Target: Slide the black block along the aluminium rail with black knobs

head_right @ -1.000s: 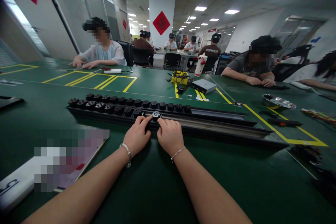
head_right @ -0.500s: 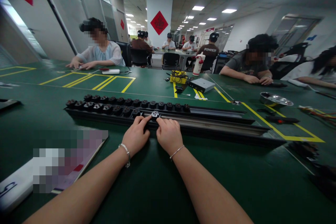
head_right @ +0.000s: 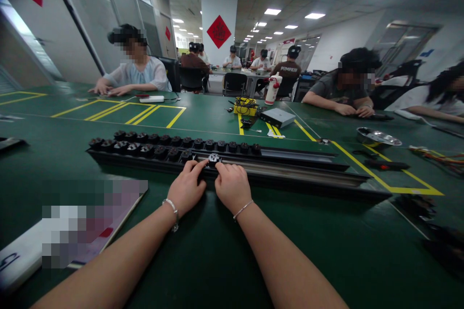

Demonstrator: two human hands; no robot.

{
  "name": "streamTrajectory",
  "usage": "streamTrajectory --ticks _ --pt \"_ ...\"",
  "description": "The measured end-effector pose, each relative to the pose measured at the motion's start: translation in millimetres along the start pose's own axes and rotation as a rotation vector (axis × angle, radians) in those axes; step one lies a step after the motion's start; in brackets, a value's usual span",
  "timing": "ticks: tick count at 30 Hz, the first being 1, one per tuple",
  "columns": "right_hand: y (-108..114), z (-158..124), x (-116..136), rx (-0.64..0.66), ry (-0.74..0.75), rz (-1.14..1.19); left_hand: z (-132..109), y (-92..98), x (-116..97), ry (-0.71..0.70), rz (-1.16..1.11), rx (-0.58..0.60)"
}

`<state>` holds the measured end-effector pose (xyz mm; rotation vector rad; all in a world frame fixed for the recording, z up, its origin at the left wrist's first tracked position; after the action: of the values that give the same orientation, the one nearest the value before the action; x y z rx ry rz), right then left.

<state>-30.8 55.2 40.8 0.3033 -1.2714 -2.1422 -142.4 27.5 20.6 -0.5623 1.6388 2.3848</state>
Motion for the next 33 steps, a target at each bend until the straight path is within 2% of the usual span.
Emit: streamTrajectory --ticks 15,24,33 --pt "1.6 0.6 -0.1 -0.007 -0.012 0.0 -0.2 2.5 -0.9 -0.02 -0.026 -0.034" --pt "-0.7 1.0 0.2 0.007 -0.002 -0.034 0.0 2.4 -0.6 -0.009 -0.034 -0.015" --pt "2.3 0.6 -0.1 -0.02 -0.018 0.008 -3.0 -4.6 -12.6 -0.159 -0.117 -0.019"
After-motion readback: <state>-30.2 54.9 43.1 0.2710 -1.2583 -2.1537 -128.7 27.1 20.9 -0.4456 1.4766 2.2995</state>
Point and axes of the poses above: each hand's wrist, its own z-axis towards the middle knuckle, its own y-axis out of the back of the hand, x = y × z, the point moved 8 cm from there along z, towards the middle knuckle, and after that the axes turned 3 degrees about -x, right-handed, at the moved point
